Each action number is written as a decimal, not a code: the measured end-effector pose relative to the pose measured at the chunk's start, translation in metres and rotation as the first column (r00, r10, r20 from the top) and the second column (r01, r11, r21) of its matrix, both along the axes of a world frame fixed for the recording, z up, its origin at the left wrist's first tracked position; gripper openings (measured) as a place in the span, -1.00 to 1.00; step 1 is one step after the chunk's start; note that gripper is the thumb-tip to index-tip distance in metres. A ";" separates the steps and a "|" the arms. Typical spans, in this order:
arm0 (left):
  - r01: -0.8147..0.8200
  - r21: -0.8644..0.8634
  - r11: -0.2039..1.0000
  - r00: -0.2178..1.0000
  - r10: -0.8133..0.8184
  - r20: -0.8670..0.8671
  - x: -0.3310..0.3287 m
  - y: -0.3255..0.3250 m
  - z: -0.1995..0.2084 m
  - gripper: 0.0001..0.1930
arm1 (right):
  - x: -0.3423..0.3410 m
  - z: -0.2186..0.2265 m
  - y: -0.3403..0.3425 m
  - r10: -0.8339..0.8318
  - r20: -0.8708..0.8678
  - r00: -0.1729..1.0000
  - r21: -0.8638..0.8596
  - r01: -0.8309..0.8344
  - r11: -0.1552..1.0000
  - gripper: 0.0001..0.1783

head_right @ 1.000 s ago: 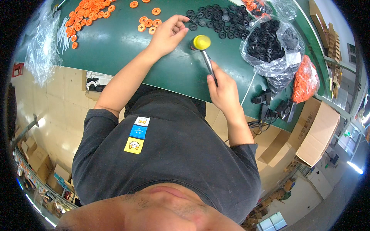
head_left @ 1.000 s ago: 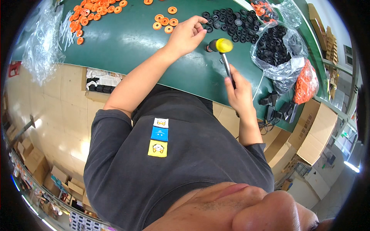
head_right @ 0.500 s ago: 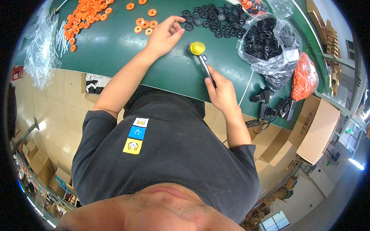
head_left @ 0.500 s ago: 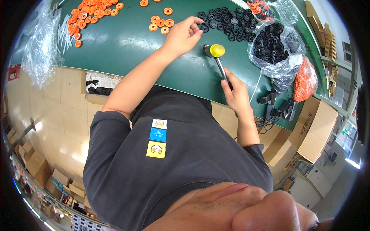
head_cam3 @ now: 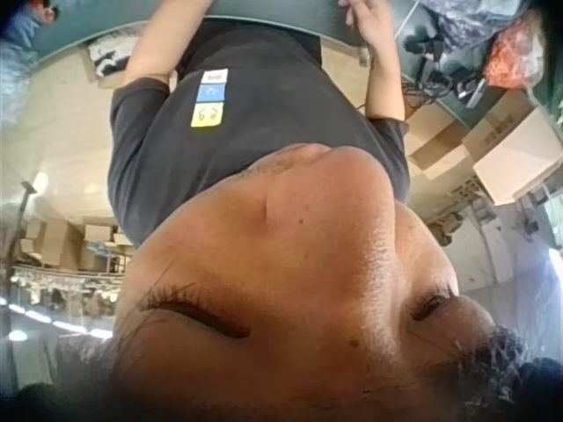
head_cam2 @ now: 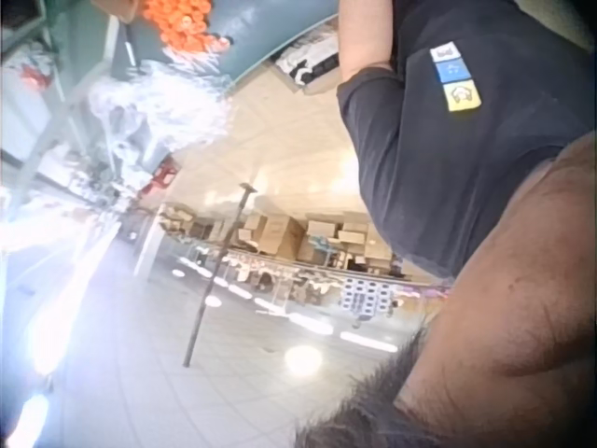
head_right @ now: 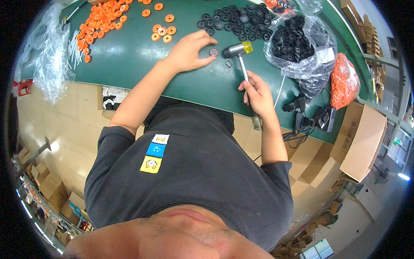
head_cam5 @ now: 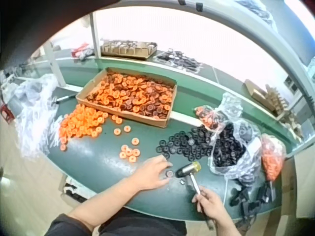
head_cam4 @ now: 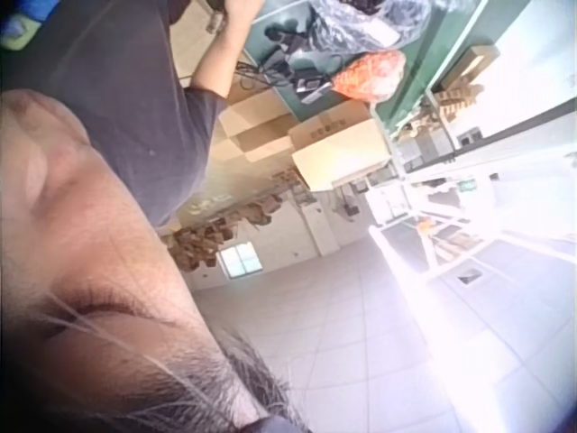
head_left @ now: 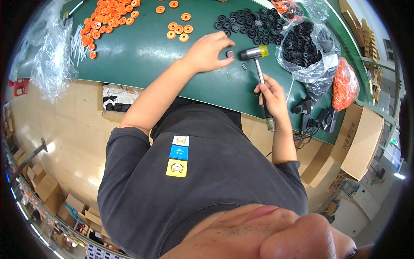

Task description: The person assembles plastic components by fitting orange rings and black inserts together by hand and tapping them with a mallet, then arranges the pieces on the table.

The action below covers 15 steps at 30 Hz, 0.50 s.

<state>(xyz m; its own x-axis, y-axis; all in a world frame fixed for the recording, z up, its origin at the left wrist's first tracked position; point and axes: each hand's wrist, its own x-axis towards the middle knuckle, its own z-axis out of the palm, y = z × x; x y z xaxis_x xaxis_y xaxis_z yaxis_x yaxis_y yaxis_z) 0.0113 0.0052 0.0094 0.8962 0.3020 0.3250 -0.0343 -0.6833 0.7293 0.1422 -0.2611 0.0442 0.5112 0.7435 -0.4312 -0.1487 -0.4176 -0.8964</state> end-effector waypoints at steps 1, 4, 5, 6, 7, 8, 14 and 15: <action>0.038 0.151 0.988 0.997 -0.046 0.055 0.000 -0.001 -0.004 -0.64 | 0.004 0.002 -0.002 -0.004 -0.001 1.000 0.006 0.004 1.000 -0.57; 0.063 0.170 0.983 0.998 -0.062 -0.008 0.001 -0.001 -0.002 -0.68 | 0.013 0.019 -0.001 0.170 0.796 0.582 -0.119 -0.124 0.985 -0.63; 0.059 0.164 0.985 0.998 -0.056 -0.024 0.001 -0.001 0.000 -0.69 | 0.021 0.022 -0.003 0.128 0.888 0.441 -0.097 -0.093 0.991 -0.65; 0.069 0.174 0.982 0.997 -0.064 -0.033 -0.001 -0.001 0.001 -0.69 | 0.023 0.036 0.000 0.085 0.920 0.383 -0.035 -0.135 0.990 -0.64; 0.041 0.124 0.991 0.999 -0.037 -0.037 -0.001 -0.002 0.003 -0.72 | 0.025 0.057 0.004 0.035 0.946 0.323 0.023 -0.174 0.984 -0.63; 0.009 0.079 0.997 0.999 -0.006 -0.044 -0.002 -0.002 0.005 -0.75 | 0.020 0.085 0.010 -0.003 0.936 0.353 0.091 -0.235 0.968 -0.61; -0.014 0.045 0.999 0.994 0.019 -0.104 0.003 -0.002 0.016 -0.76 | -0.042 0.230 0.020 -0.085 0.953 0.291 0.275 -0.712 0.646 -0.35; -0.011 0.064 0.998 0.991 0.019 -0.133 0.002 -0.004 0.020 -0.76 | -0.042 0.248 0.012 0.022 0.990 0.136 0.086 -0.737 0.671 -0.43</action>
<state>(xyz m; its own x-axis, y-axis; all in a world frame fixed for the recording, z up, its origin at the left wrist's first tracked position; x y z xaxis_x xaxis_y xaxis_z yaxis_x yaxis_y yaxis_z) 0.0130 0.0014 0.0290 0.9283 0.2982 0.2220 0.0706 -0.7277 0.6823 0.1006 -0.2490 0.2921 -0.1925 0.8299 0.5237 0.8813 0.3809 -0.2796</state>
